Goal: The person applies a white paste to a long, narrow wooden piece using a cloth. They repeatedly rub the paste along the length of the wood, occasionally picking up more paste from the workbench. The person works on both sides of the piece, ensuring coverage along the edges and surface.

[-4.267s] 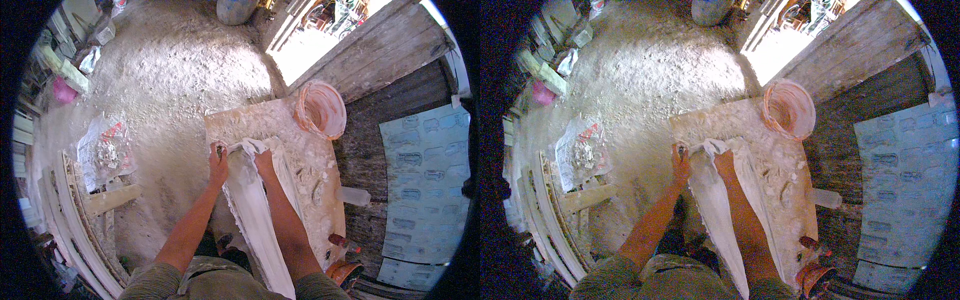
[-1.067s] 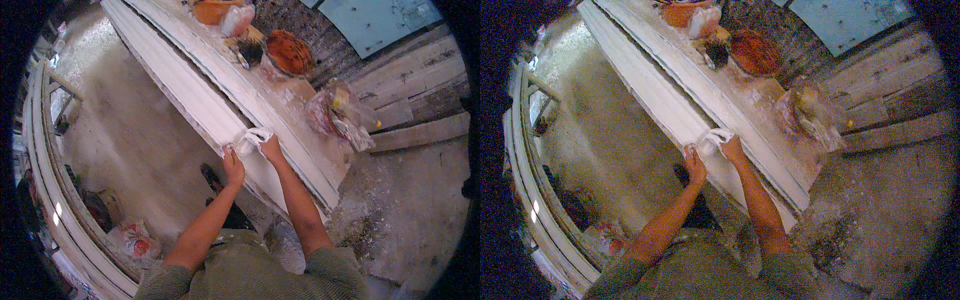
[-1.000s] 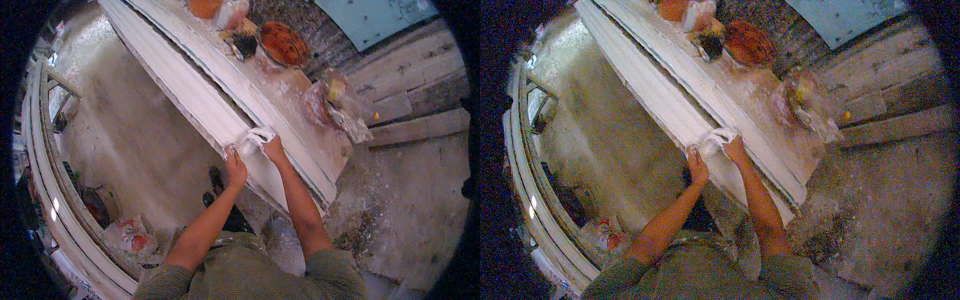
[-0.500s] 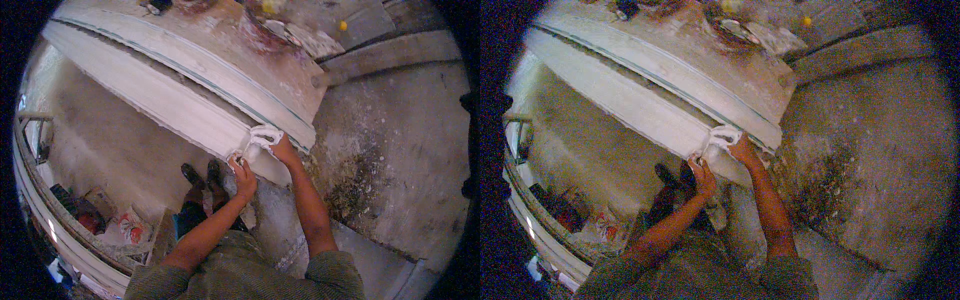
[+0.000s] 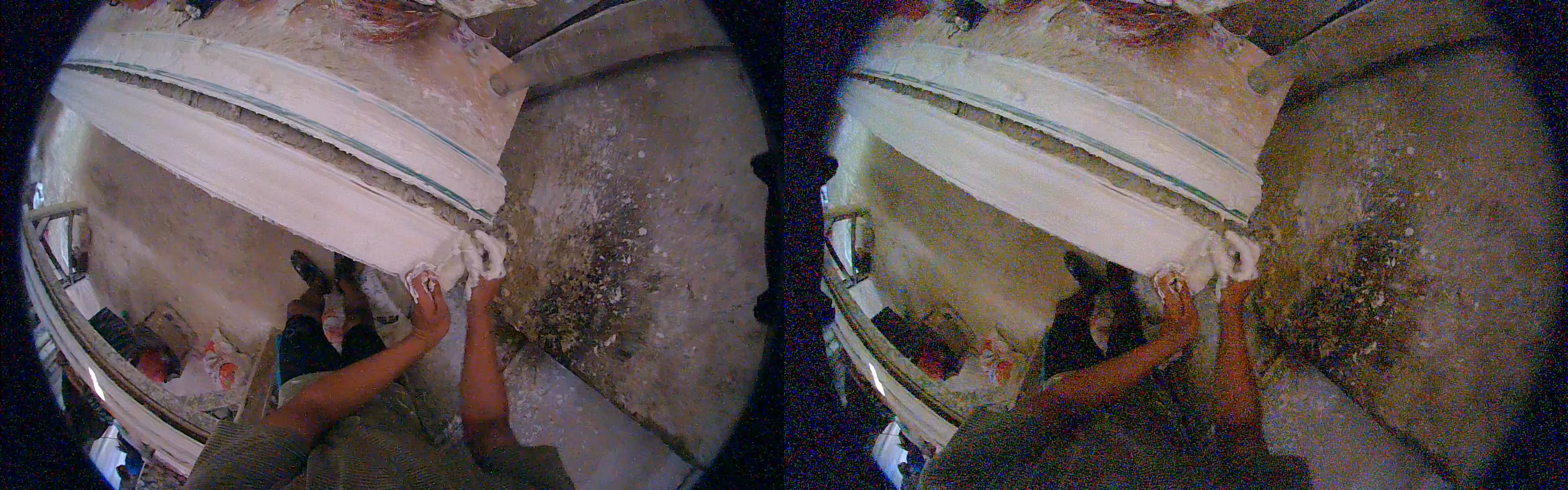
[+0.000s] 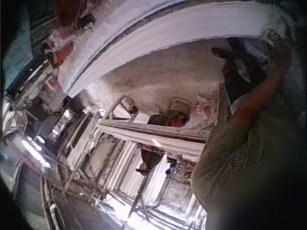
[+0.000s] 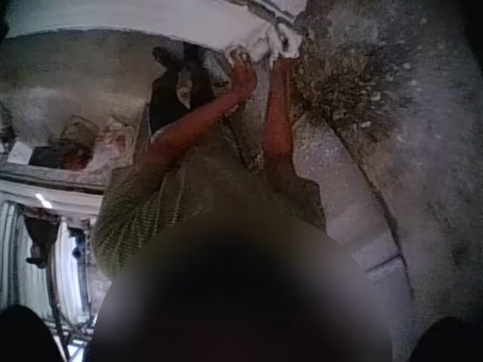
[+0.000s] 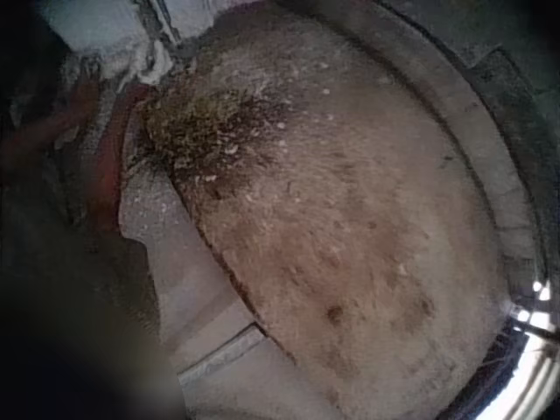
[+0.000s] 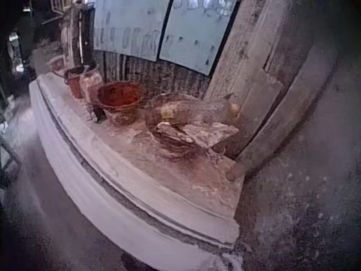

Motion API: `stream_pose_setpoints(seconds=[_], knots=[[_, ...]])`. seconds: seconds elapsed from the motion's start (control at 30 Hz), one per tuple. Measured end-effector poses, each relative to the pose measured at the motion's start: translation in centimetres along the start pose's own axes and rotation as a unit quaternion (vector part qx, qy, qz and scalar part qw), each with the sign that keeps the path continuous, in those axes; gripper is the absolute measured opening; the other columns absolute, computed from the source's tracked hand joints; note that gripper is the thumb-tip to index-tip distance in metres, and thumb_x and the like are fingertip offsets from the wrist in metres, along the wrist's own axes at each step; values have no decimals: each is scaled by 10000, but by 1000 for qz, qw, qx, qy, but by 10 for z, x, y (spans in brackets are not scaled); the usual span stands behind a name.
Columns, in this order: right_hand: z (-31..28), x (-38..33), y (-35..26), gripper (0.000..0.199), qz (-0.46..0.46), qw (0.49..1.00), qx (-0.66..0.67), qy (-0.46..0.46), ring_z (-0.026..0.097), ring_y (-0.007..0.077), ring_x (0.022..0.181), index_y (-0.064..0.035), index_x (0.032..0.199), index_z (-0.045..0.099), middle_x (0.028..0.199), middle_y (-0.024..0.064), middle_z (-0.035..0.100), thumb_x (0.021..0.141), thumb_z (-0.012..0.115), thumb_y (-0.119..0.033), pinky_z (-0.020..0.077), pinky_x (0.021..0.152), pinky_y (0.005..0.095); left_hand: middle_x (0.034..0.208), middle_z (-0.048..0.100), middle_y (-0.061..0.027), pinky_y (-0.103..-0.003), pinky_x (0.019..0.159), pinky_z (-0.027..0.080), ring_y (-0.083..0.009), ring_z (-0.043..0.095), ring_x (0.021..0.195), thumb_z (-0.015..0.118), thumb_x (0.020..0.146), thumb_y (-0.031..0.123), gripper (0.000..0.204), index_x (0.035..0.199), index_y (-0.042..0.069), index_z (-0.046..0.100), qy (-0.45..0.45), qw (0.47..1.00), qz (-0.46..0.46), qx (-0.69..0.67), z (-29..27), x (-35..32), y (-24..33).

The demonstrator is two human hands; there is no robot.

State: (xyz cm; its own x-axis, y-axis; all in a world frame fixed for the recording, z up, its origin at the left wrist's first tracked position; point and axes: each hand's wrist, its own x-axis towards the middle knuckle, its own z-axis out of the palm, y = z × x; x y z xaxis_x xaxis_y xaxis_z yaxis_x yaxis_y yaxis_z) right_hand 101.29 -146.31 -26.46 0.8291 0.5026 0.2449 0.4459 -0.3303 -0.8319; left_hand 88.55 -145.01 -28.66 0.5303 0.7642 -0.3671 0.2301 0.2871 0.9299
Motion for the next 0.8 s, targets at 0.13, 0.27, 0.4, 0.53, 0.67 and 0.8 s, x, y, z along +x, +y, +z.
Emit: stream_pose_setpoints(seconds=[0.13,0.27,0.4,0.53,0.67,0.8], knots=[[19,-38,39,382,144,966,103,187,604,216,979,-58,1218,573,1110,101,642,892,551,-256,482,843,357,1247,434,-286,-456,989,363,-437,458,1140,480,941,167,462,1322,-34,312,-100,990,-41,94,5,-11,-14],[11,-57,64,382,215,953,69,202,603,222,983,-56,1215,574,1107,104,643,888,554,-253,477,850,366,1295,414,-321,-475,1003,360,-481,447,1169,515,928,200,526,1344,-46,308,-226,954,-72,184,16,-22,-25],[-6,-74,68,382,251,950,52,177,603,229,986,-53,1212,575,1105,107,643,884,558,-249,471,857,376,1351,381,-305,-460,1037,340,-457,428,1200,537,924,231,597,1390,-40,280,-283,939,-49,190,32,-34,-33],[-29,-85,62,383,278,948,31,151,602,235,990,-51,1209,577,1102,110,644,880,561,-246,465,865,385,1366,392,-251,-425,1048,333,-395,424,1220,537,936,233,582,1402,-13,288,-319,942,-24,105,57,-48,-41],[-58,-78,48,383,277,951,8,136,602,241,993,-48,1206,578,1100,112,644,876,564,-243,460,872,394,1382,402,-197,-391,1060,326,-334,421,1241,536,948,234,569,1414,14,296,-323,944,-3,-69,93,-66,-21],[-77,-49,30,383,257,958,-12,126,601,248,996,-46,1202,580,1097,115,645,872,567,-240,454,880,403,1397,412,-144,-357,1072,319,-273,418,1261,536,959,235,556,1426,41,303,-250,917,35,-308,118,-59,62]])
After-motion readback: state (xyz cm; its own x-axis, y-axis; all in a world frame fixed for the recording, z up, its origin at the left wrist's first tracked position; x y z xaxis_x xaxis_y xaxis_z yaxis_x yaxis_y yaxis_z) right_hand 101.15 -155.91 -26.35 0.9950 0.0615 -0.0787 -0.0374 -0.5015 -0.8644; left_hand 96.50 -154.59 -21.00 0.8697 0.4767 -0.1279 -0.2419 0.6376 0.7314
